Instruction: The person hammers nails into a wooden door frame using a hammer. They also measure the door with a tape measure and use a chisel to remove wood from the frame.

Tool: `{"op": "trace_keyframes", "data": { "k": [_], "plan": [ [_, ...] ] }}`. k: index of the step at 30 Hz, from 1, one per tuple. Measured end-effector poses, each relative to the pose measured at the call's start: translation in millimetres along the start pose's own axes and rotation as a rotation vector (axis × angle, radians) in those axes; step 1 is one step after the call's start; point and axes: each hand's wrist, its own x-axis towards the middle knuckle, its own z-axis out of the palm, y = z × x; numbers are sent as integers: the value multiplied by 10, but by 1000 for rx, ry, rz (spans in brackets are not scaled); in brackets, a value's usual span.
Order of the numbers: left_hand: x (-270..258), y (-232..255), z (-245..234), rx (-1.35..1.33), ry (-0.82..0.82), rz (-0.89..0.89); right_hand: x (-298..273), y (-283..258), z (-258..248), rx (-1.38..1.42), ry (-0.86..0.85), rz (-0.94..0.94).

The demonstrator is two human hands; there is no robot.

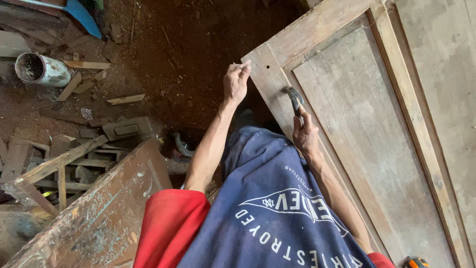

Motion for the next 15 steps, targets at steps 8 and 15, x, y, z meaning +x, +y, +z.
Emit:
{"op": "trace_keyframes", "data": {
  "k": [8, 15],
  "plan": [
    [243, -28, 197, 132, 82, 167, 7, 5, -11, 23, -16, 35],
    [200, -31, 220, 300, 34, 247, 217, -253, -204, 94, -116, 127]
  ]
}}
